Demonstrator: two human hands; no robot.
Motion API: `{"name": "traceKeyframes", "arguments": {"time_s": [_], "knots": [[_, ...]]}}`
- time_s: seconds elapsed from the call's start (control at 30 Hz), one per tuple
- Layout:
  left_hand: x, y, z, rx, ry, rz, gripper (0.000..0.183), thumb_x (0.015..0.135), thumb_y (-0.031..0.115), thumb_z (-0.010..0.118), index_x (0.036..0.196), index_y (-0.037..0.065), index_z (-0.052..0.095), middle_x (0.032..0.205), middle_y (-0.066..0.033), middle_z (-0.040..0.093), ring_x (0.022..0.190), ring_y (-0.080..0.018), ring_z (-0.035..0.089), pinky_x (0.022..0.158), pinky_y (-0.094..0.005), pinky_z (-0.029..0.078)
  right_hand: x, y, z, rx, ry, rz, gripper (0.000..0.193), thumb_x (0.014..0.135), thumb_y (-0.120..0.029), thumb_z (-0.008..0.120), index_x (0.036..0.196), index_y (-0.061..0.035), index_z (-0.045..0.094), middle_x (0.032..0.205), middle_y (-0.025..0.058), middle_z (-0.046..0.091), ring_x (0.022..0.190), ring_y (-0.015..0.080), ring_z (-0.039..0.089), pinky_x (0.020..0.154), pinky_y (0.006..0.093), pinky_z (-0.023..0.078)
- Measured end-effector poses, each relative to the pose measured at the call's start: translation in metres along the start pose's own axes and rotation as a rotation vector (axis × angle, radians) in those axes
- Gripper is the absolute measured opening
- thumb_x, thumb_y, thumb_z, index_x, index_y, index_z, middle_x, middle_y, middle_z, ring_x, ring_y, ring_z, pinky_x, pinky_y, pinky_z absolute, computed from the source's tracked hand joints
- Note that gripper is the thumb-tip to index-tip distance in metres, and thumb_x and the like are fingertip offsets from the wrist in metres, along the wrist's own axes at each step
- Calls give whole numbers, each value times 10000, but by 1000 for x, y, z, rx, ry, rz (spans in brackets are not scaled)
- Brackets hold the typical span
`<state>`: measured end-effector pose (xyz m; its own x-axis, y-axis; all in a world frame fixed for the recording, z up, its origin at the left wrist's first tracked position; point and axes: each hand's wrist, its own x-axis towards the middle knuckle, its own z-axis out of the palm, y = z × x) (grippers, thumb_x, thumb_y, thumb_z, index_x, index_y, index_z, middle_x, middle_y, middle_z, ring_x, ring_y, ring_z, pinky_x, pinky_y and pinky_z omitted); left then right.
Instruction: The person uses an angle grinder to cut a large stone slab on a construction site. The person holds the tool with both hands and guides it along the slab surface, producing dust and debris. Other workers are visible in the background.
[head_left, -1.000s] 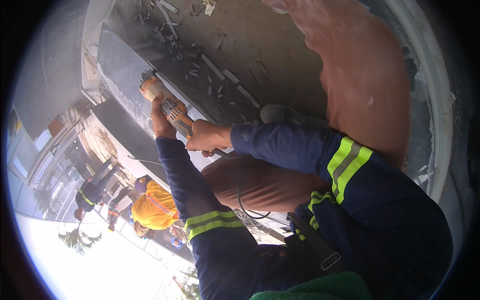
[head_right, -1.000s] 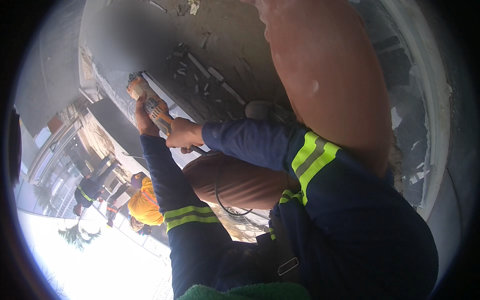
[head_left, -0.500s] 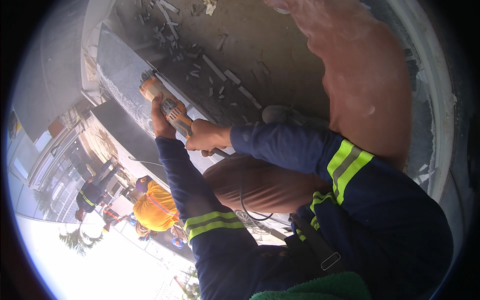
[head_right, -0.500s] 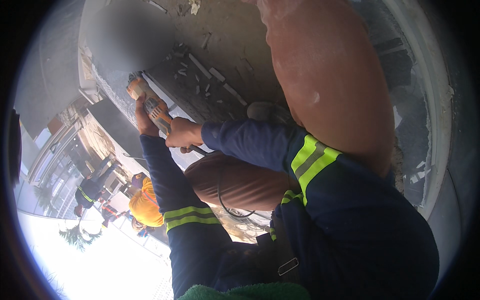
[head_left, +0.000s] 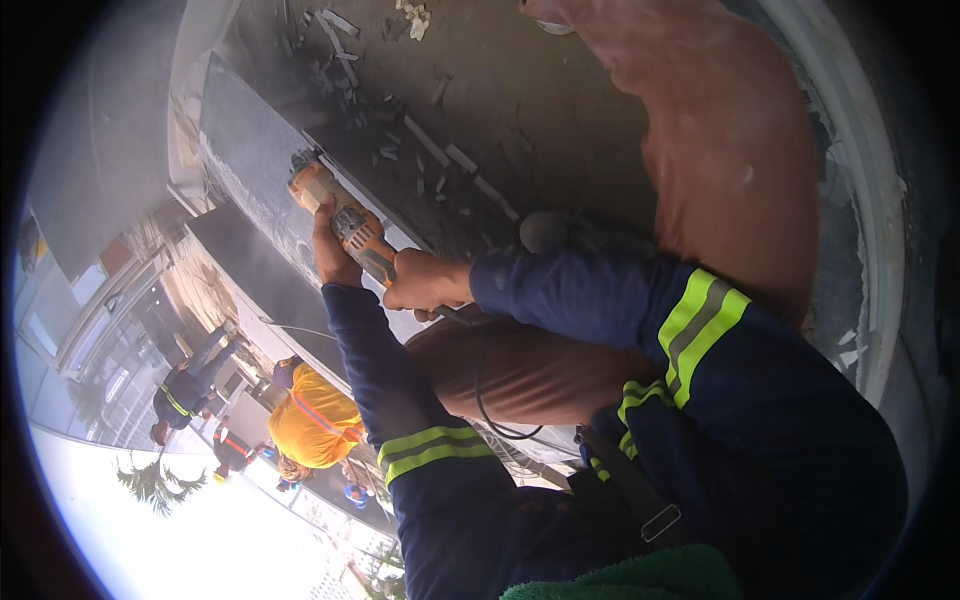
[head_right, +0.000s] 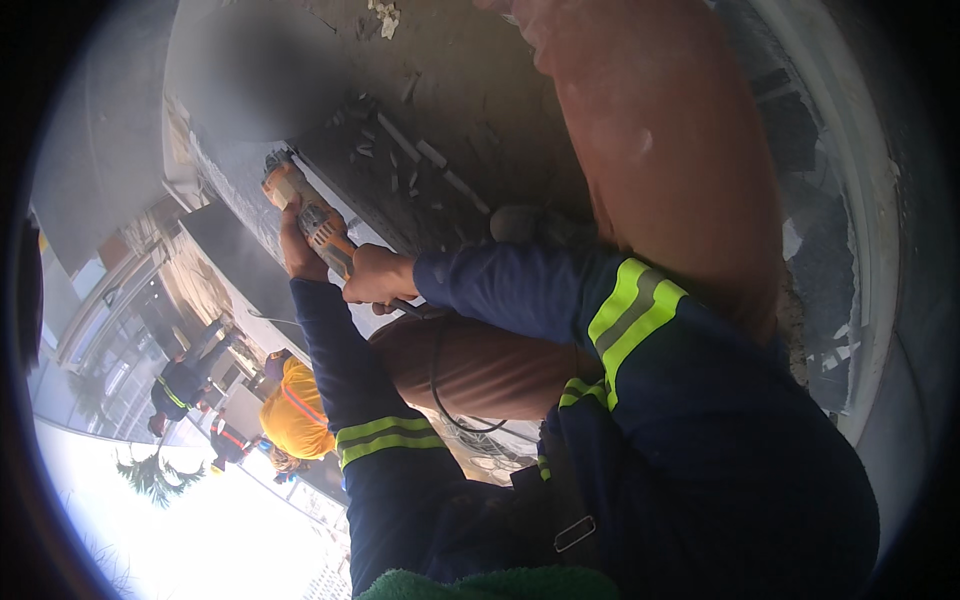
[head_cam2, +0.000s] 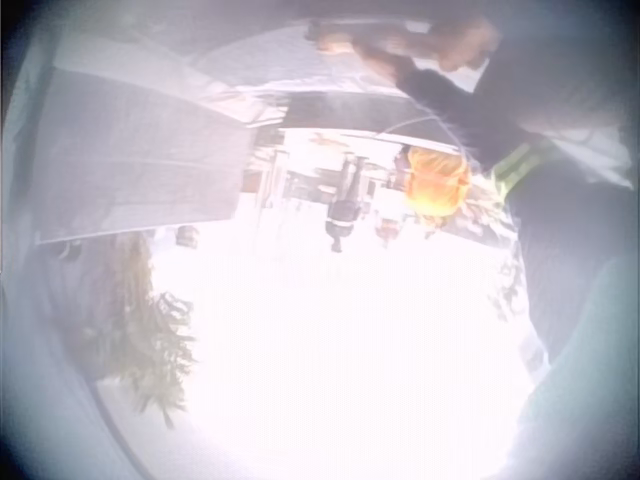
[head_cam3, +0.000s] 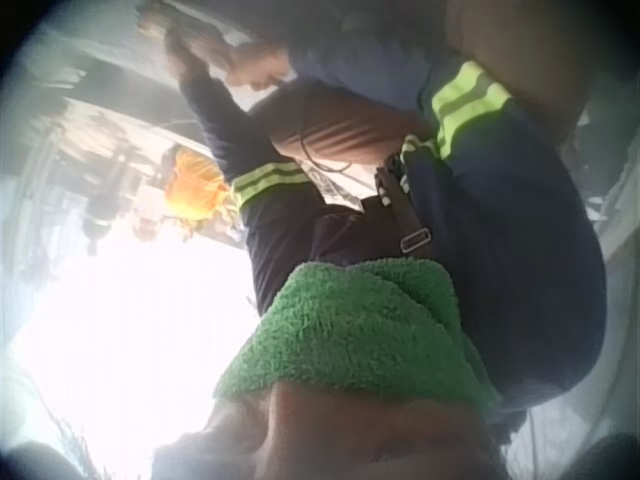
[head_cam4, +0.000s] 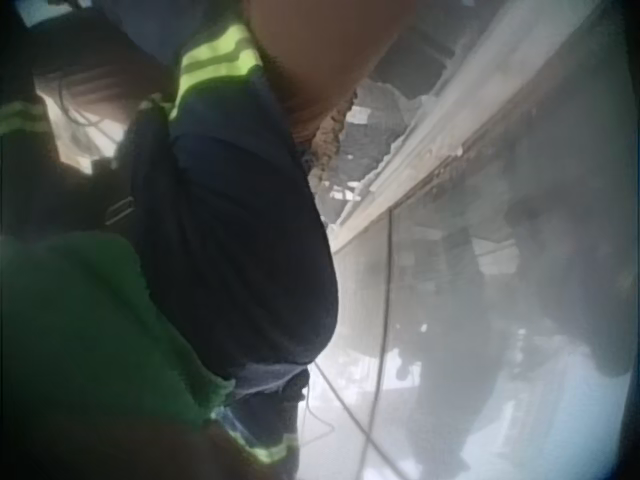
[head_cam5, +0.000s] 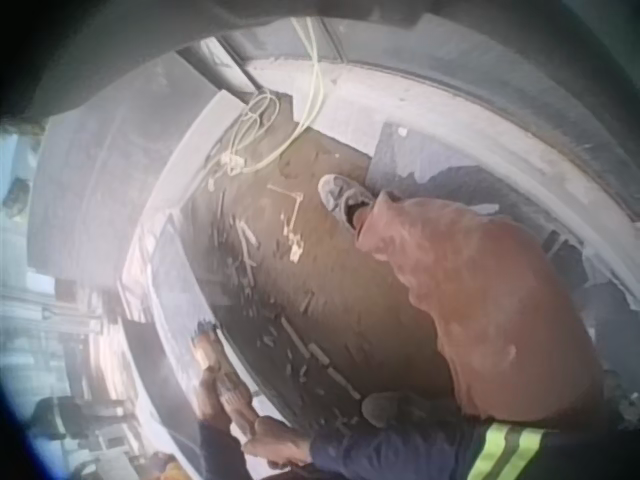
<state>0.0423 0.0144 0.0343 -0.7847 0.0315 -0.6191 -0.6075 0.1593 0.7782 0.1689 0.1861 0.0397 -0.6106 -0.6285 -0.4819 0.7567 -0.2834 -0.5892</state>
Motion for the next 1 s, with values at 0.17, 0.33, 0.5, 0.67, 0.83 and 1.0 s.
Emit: {"name": "traceKeyframes", "arguments": {"time_s": [0.17, 0.33, 0.5, 0.67, 0.83, 1.0], "knots": [[2, 1, 4, -11, 44, -3, 411, 1004, 397, 608, 1120, 5, 574, 864, -129, 674, 711, -258, 701, 644, -392, 597, 8, 5, 1, -6, 19, -43, 301, 821, -106, 683, 977, 139, 602, 734, 194, 653, 545, 243, 672, 452, 365, 508], [0, -1, -2, -32, 15, -17, 430, 992, 410, 627, 1120, 3, 577, 870, -131, 680, 720, -254, 705, 653, -390, 602, 4, 4, 0, -18, 2, -40, 329, 817, -96, 694, 995, 167, 608, 779, 211, 670, 563, 255, 700, 467, 368, 543], [-1, -2, 0, -46, 16, -12, 427, 989, 406, 639, 1138, 12, 573, 886, -124, 675, 735, -248, 705, 662, -393, 606, 13, 11, 2, -14, 8, -48, 315, 824, -101, 691, 983, 161, 616, 779, 205, 677, 554, 257, 701, 471, 369, 550], [-3, -1, -1, -45, 5, -22, 424, 1000, 406, 632, 1182, 29, 561, 912, -112, 666, 755, -240, 704, 675, -396, 611, 9, 10, 4, -24, 25, -54, 329, 839, -105, 694, 998, 173, 616, 793, 218, 685, 568, 258, 705, 475, 370, 552], [-4, -1, 0, -46, 5, -22, 428, 993, 411, 634, 1148, 17, 567, 892, -124, 673, 743, -254, 705, 668, -400, 606, 2, 2, 4, -44, 30, -31, 368, 854, -113, 699, 1047, 188, 615, 806, 229, 692, 591, 258, 711, 487, 367, 555], [-6, 0, 3, -51, 22, -26, 418, 994, 412, 627, 1116, 17, 570, 877, -123, 671, 730, -257, 698, 657, -400, 596, -8, -5, 1, -61, 30, -7, 399, 856, -126, 695, 1083, 190, 612, 813, 228, 699, 594, 255, 713, 497, 369, 555]]}}
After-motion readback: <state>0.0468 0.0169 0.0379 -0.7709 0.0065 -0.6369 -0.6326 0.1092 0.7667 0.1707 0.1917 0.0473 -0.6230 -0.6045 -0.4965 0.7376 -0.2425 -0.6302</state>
